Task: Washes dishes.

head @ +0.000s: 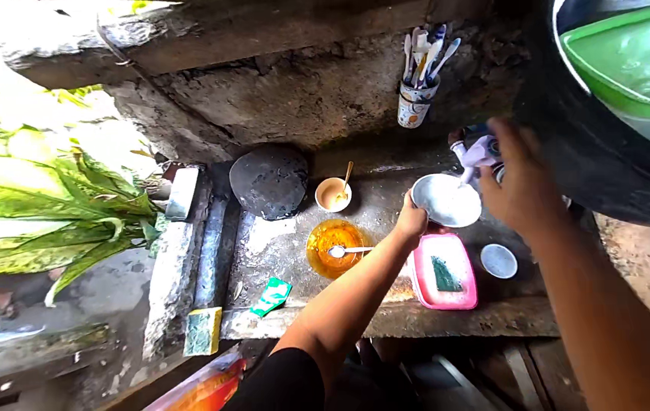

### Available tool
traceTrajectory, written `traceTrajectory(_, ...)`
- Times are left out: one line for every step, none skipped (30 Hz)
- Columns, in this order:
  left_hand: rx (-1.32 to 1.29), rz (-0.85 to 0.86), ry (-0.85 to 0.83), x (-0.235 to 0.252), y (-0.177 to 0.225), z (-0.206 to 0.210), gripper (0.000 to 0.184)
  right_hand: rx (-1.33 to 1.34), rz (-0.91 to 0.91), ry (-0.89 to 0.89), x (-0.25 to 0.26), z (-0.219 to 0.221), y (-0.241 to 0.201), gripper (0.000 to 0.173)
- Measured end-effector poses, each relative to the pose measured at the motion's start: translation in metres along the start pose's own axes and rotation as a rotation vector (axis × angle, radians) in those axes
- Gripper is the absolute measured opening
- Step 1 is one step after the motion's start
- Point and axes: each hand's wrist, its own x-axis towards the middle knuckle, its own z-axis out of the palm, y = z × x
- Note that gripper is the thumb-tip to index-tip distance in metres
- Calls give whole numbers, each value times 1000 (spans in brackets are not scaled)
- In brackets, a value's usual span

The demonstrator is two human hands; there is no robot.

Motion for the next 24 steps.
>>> traceTrajectory(-12, 2, -1, -4, 1, -2, 61, -84, -86, -23, 1, -3, -2, 50)
traceTrajectory(-22, 2, -4, -8, 2, -5, 60, -156, -95, -44, 2, -5, -5, 44)
traceTrajectory(-29, 2, -6, -14, 3, -9, 59, -212, -39, -79, 4, -7, -10, 39)
traceTrajectory(-34, 0, -10, -20, 3, -15, 58, -263, 60, -117, 7, -8, -17, 40)
traceTrajectory(-36, -4, -7, -27, 3, -22, 58, -314, 170, -149, 9, -8, -25, 46)
traceTrajectory(-40, -10, -1, -35, 2, -33, 57, -353, 260, -163, 11, -5, -31, 55)
traceTrajectory(-52, -15, 11, -43, -2, -47, 56, -376, 316, -160, 12, -2, -35, 61)
traceTrajectory(-72, -18, 31, -53, -9, -65, 52, -385, 346, -145, 11, 0, -38, 65)
traceTrajectory(-99, -20, 57, -65, -15, -87, 50, -381, 361, -129, 9, 2, -40, 66)
traceTrajectory(-120, -21, 92, -79, -21, -111, 44, -365, 363, -116, 7, 3, -42, 66)
traceTrajectory(-135, -19, 141, -96, -27, -136, 39, -351, 359, -102, 5, 3, -42, 66)
traceTrajectory(-139, -7, 182, -114, -30, -165, 36, -341, 354, -88, 4, 4, -41, 65)
traceTrajectory(-125, -1, 248, -133, -32, -194, 33, -328, 347, -76, 3, 5, -40, 64)
traceTrajectory(-96, -2, 329, -153, -32, -223, 31, -314, 347, -73, 2, 5, -39, 63)
traceTrajectory(-53, -11, 415, -175, -31, -251, 31, -312, 342, -69, 0, 6, -36, 64)
traceTrajectory(1, -12, 507, -198, -28, -279, 33, -309, 345, -67, -2, 7, -35, 65)
traceTrajectory(58, -10, 586, -220, -24, -305, 37, -302, 352, -61, -2, 7, -35, 65)
traceTrajectory(125, -9, 656, -241, -18, -329, 41, -301, 354, -49, -1, 8, -35, 66)
traceTrajectory(190, -18, 713, -261, -12, -351, 48, -297, 359, -43, -1, 9, -35, 67)
traceTrajectory(265, -30, 769, -277, -7, -371, 52, -296, 363, -41, 0, 10, -35, 67)
traceTrajectory(355, -48, 824, -290, -1, -387, 57, -298, 368, -38, 0, 11, -35, 67)
traceTrajectory(462, -66, 882, -297, 4, -402, 63, -297, 368, -34, 1, 13, -36, 67)
traceTrajectory(595, -76, 939, -299, 6, -415, 68, -296, 368, -27, 1, 14, -36, 66)
traceTrajectory(750, -85, 997, -297, 8, -424, 71, -295, 368, -23, 1, 15, -36, 67)
